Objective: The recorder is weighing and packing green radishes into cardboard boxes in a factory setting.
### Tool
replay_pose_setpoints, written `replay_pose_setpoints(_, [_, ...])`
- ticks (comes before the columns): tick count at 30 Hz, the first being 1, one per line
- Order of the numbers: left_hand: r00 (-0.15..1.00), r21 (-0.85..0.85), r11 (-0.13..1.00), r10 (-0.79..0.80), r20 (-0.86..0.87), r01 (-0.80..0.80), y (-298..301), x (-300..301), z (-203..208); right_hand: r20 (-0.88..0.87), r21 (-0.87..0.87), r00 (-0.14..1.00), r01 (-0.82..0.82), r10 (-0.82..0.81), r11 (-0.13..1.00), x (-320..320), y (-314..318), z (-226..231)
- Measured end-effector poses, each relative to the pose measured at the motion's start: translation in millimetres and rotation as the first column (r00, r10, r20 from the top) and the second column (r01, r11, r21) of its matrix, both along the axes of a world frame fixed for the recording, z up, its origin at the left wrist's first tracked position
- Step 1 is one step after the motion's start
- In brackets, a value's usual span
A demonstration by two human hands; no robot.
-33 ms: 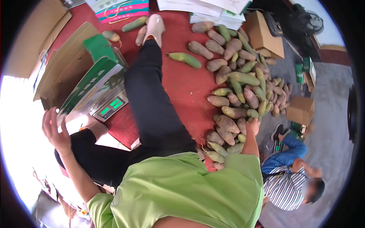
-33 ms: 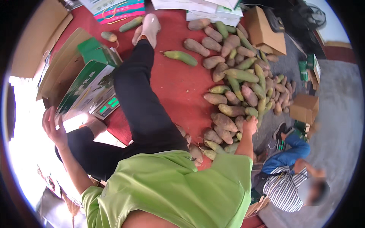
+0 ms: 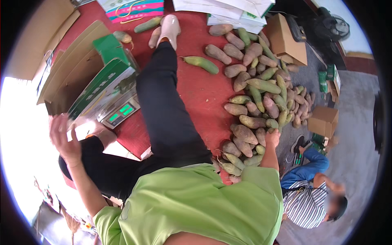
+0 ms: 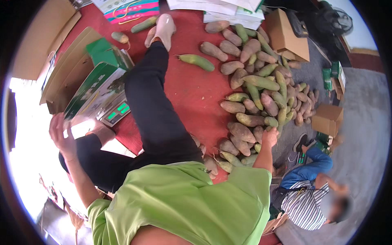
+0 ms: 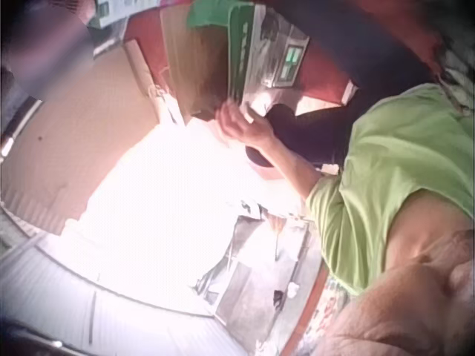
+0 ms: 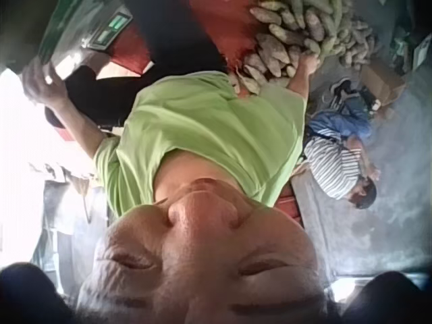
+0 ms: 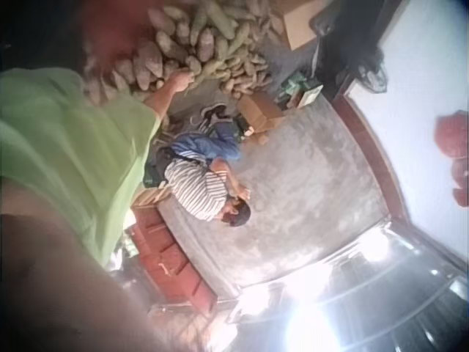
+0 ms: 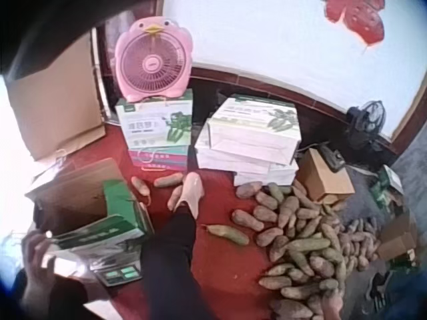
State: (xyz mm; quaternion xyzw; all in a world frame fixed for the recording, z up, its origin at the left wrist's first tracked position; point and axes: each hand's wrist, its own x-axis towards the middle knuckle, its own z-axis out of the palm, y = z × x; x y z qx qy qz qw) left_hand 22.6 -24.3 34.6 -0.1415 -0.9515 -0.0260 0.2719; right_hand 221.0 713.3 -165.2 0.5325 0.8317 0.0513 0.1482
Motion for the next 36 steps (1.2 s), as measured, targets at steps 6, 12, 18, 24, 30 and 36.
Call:
replay_pose_setpoints(6, [0.854, 0.309, 0.914, -0.369, 0.367, 0.262, 101, 26, -30, -0.416, 0.067, 0.905, 0.127, -0.087, 0.990, 42, 62, 1])
replay_pose_setpoints(12, [0.848, 0.607, 0.789, -0.384, 0.366, 0.095, 149, 10, -51, -0.657, -0.738, -0.020, 0.222, -0.754, 0.637, 68, 41, 20])
replay_pose_setpoints(18, [0.758, 0.666, 0.719, -0.542, 0.363, 0.196, 147, 22, -66, -0.557, -0.793, -0.243, -0.127, -0.794, 0.595, 67, -7, 48])
replay_pose_setpoints(24, [0.843, 0.712, 0.699, -0.426, 0.329, 0.075, 154, 0, -68, -0.621, -0.690, 0.003, -0.476, -0.784, 0.545, -57, -55, 116])
replay_pose_setpoints(30, [0.807, 0.765, 0.628, -0.521, 0.277, 0.142, 145, 14, -82, -0.803, -0.451, 0.256, -0.851, -0.539, 0.268, -227, -183, 236])
replay_pose_setpoints(36, [0.834, 0.857, 0.511, -0.441, 0.331, -0.070, 138, -7, -78, -0.859, -0.441, 0.469, -0.882, -0.204, -0.168, -347, -361, 308])
